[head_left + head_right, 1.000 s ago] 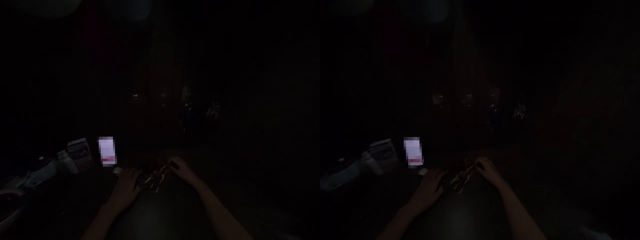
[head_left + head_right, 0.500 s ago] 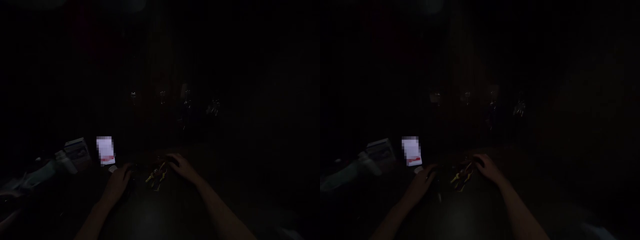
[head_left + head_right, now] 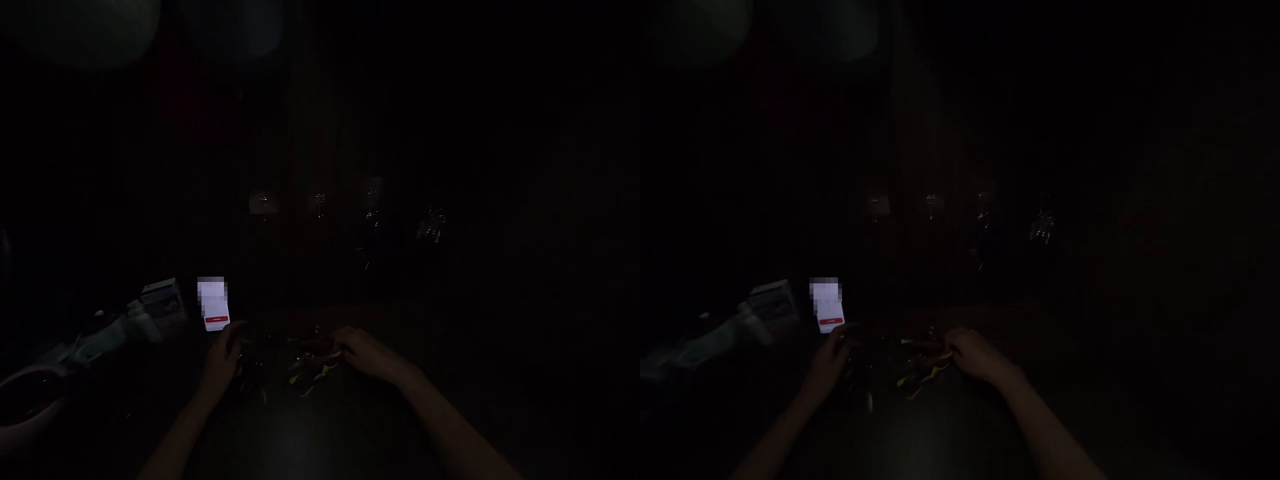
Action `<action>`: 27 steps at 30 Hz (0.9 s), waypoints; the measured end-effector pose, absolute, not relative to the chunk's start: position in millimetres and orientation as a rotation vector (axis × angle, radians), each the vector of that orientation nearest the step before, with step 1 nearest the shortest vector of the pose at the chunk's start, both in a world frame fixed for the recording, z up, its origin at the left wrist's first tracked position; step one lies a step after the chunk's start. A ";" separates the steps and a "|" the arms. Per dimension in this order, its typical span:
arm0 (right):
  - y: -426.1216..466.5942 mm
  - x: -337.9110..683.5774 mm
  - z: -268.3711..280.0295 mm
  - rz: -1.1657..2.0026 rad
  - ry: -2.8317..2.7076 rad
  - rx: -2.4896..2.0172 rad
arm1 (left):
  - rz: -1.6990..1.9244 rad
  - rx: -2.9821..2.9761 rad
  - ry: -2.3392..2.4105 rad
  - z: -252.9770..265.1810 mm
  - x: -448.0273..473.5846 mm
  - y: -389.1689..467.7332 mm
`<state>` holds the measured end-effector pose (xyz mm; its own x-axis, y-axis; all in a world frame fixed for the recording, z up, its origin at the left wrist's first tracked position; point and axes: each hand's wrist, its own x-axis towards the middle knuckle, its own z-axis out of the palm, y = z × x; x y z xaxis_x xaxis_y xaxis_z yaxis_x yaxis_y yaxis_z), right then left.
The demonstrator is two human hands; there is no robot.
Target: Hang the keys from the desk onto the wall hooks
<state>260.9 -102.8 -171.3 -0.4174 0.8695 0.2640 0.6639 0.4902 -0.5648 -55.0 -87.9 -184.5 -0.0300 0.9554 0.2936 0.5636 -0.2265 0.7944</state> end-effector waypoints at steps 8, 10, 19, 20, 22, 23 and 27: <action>-105.6 310.6 -171.1 0.522 -2.184 -1.269 | 1.003 1.900 1.704 -177.6 -60.2 -86.0; -103.6 318.1 -178.9 0.518 -2.130 -1.273 | 0.910 1.988 1.716 -172.4 -56.9 -86.0; -100.2 315.3 -198.7 0.415 -1.978 -1.217 | 0.551 2.406 1.524 -151.8 6.5 -95.0; -102.1 311.0 -195.8 0.404 -2.001 -1.214 | 0.528 2.419 1.483 -153.1 17.5 -96.0; -106.9 302.8 -189.8 0.400 -2.098 -1.191 | 0.507 2.446 1.411 -157.5 38.0 -96.8; -109.5 299.7 -187.2 0.401 -2.155 -1.181 | 0.517 2.460 1.402 -160.4 46.8 -96.6; -119.1 295.3 -180.7 0.389 -2.317 -1.179 | 0.556 2.500 1.377 -174.0 72.0 -93.3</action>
